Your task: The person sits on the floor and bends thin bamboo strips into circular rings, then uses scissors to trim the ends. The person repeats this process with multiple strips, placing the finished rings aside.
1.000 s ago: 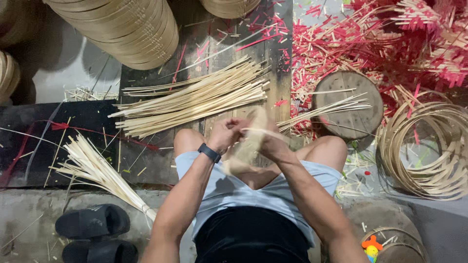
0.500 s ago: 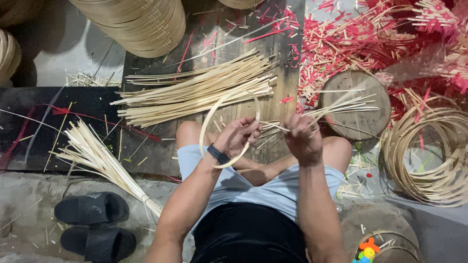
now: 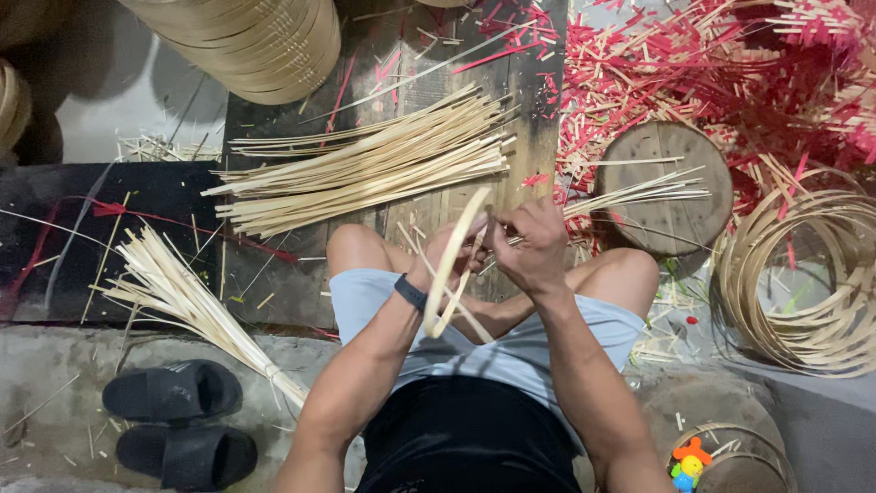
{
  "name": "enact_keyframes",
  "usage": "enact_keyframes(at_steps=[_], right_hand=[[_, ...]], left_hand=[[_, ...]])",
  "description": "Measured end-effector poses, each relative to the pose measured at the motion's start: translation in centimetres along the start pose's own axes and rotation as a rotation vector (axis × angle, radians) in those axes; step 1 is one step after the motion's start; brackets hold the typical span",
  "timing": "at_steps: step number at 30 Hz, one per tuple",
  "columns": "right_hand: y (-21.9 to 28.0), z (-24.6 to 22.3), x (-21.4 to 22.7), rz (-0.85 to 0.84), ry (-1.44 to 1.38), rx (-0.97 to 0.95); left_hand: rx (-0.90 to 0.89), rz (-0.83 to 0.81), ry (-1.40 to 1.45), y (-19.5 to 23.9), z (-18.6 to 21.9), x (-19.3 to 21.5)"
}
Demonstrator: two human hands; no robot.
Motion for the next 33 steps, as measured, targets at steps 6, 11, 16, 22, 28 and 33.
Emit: enact_keyframes(at_steps=[6,11,16,22,28,33], right_hand=[[0.2,0.2,0.2,-0.002,-0.004,0.004],[0.4,1.3,-1.4,-0.247,-0.116,-0.085],[0.1,2.0,-1.6,-0.379,-0.001,-0.004],[1.8,7.0,0.8,-0.102,-0.117,-0.409],[6.4,1.5,-12.1,-0.412,-0.561,-0.277],[11.0,0.8,-20.4,-0.464,-0.734,-0.614]], left_hand=[[-0.036,-0.007,-0.124,0.2,0.4,-1.2],[0.009,0.023,-0.050,-0.2,-0.9,-0.2],[-0.199,0.184,-0.232,-0.4,0.1,2.1],[-1.106,0.440,-0.629,6.5,9.9,3.9],[-1.386,0.479,-1.129,11.7,11.6,2.8],[-1.363,0.428,-1.241,15.5,12.4,3.9]])
Point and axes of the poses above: each hand's wrist, its own y-axis away from the middle knuckle, its own x-axis out of the back of the hand, z = x × y, the point moved 9 cm from there along -y, towards the middle knuckle, and after that the axes turned 4 degrees about z, right-handed, at the moved point
